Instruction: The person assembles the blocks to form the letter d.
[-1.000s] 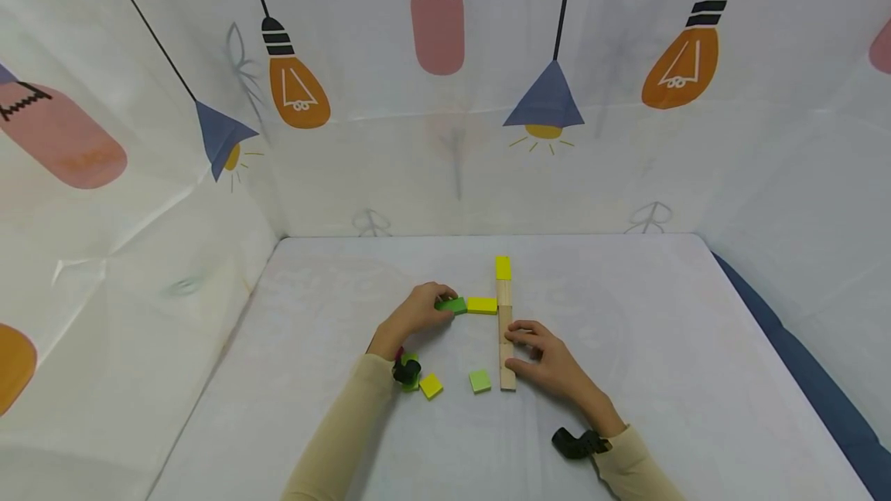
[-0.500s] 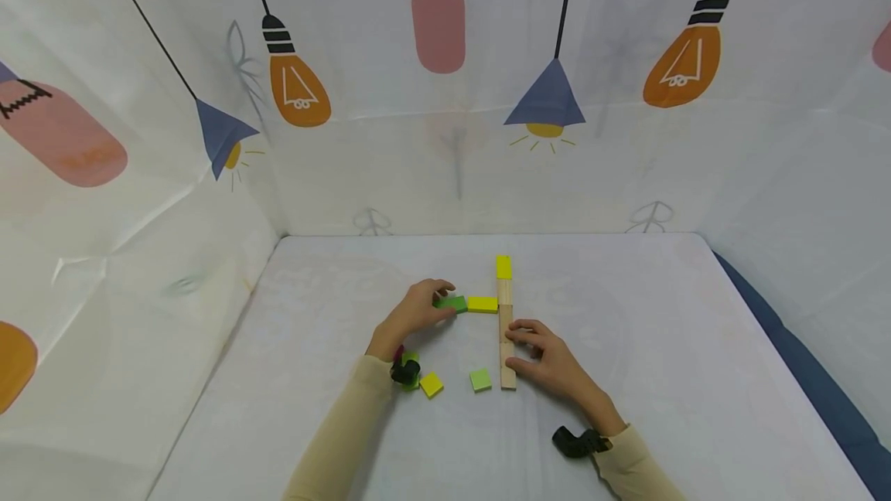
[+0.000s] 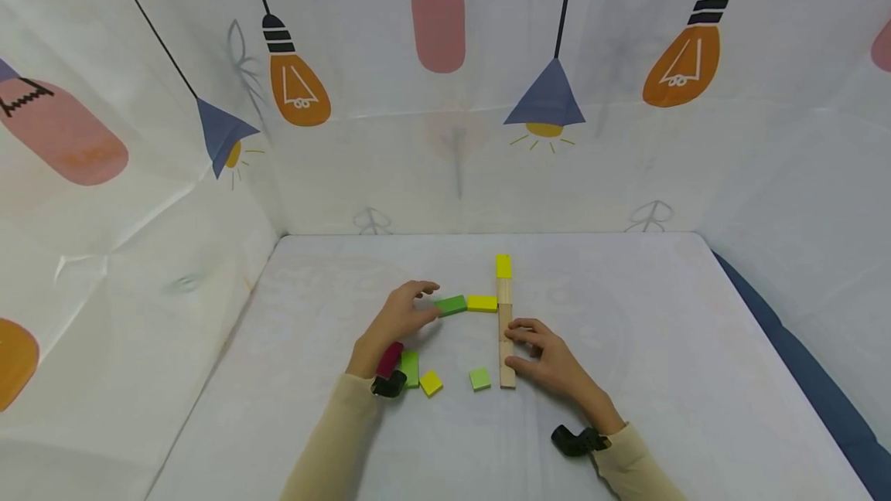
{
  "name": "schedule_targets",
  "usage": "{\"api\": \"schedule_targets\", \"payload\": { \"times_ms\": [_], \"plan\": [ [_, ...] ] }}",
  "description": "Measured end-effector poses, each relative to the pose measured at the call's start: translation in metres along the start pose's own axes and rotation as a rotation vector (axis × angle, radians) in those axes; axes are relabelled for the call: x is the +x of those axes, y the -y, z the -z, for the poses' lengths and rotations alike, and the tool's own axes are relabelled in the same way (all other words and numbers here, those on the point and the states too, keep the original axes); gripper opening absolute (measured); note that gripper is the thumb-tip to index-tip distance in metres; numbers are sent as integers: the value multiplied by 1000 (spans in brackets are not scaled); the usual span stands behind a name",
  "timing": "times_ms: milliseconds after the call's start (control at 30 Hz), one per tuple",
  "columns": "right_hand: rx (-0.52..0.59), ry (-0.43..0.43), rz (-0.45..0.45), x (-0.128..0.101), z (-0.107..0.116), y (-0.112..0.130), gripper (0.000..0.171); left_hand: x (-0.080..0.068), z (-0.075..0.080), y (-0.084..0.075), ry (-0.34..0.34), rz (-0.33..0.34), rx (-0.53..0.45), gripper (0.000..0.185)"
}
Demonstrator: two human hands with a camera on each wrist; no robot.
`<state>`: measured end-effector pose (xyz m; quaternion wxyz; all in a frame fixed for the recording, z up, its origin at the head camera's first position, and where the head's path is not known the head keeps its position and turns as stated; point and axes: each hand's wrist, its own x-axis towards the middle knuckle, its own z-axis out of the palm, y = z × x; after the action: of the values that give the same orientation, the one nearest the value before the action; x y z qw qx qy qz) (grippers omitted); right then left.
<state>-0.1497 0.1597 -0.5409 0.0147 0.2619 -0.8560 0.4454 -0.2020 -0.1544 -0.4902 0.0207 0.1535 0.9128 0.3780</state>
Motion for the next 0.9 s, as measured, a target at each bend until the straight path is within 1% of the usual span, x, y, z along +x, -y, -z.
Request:
{"api": "schedule_targets", "payload": {
  "times_ms": [267, 433, 567, 733, 900],
  "plan": [
    [-6, -1, 3, -1, 0, 1, 48, -22, 11, 6, -80, 15, -58, 46],
    [-7, -6, 9, -1, 0, 3, 47, -32, 13, 10, -127, 28, -54, 46],
    [-16, -17, 19, -1, -2, 2, 46, -40, 14, 12, -163, 57, -51, 46],
    [-14, -13, 17, 0, -2, 1, 47, -50, 19, 18, -186, 94, -77, 46],
    [-2, -4, 8, -1, 0, 3, 47, -59, 25, 28, -214, 129, -48, 47]
  ]
}}
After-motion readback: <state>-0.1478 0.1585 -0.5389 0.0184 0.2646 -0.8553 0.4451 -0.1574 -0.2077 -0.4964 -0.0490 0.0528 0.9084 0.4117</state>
